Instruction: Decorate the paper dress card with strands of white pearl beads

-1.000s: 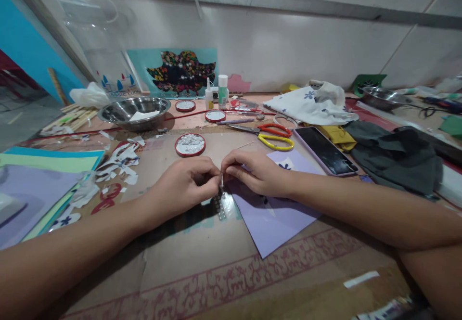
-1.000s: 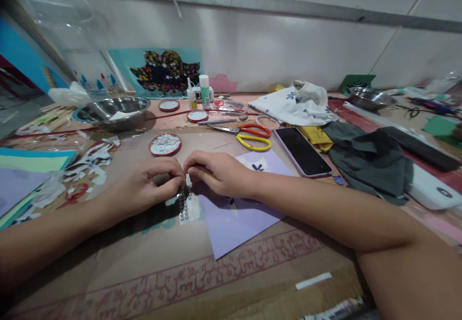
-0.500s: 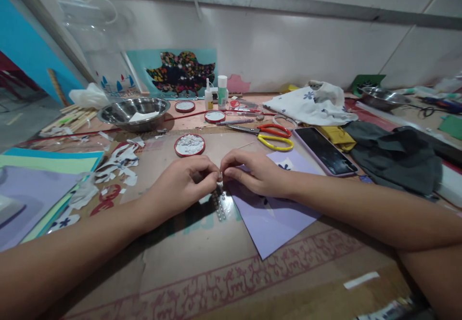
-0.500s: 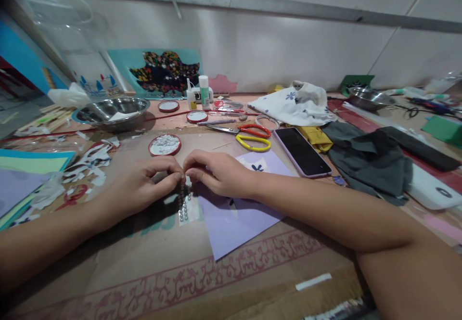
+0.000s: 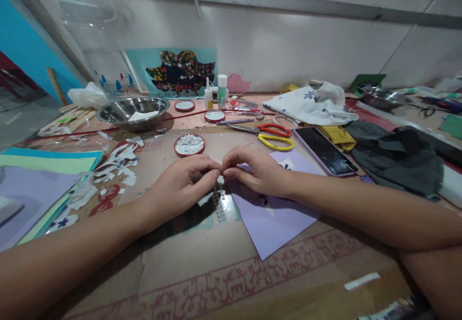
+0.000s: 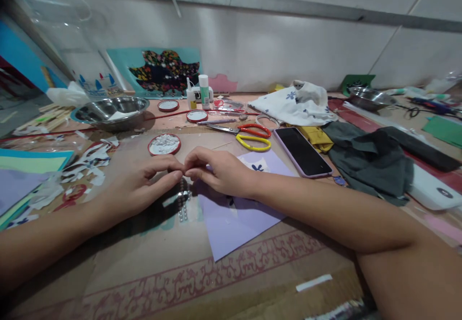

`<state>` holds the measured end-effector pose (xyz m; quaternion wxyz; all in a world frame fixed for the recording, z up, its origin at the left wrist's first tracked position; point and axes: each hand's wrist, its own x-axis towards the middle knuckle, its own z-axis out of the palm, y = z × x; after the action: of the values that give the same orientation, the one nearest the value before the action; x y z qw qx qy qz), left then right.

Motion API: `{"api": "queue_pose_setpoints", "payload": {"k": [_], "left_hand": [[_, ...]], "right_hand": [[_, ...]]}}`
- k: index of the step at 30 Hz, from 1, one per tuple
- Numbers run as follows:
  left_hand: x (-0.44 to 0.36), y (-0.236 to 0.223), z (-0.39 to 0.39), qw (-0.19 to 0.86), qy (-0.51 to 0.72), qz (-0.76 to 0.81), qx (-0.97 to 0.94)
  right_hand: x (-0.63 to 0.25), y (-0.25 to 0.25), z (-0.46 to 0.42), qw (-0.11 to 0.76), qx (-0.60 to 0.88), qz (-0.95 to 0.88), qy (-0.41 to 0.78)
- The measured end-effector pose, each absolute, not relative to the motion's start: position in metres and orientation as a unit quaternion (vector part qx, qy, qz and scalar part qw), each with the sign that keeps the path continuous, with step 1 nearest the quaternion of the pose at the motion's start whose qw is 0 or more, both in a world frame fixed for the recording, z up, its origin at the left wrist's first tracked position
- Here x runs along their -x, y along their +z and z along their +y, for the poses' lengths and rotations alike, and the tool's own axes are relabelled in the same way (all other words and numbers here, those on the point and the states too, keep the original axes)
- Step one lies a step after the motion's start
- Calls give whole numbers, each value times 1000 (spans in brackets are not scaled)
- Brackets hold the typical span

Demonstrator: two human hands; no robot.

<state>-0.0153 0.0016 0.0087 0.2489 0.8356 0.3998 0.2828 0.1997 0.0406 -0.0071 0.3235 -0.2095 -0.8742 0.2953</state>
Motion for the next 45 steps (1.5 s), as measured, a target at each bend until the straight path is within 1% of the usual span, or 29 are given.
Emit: {"api": "queue_pose_setpoints", "payload": {"k": [5,14,22,37,45], "left_hand": [[16,8,1,270,289,385,-834],[16,8,2,259,276,381,-843],[16,5,6,247,266,395,-844],[13,1,11,250,275,400,-838],[14,1,8,251,272,406,-836]], "right_hand": [[-200,-7,42,320,215,-872,303],[-199,-7,41,310,203,-879,300],[-199,-8,43,302,221,-879,294],[-197,-12,46,275,236,-901,239],[-196,-12,46,279,233,-902,233]]}}
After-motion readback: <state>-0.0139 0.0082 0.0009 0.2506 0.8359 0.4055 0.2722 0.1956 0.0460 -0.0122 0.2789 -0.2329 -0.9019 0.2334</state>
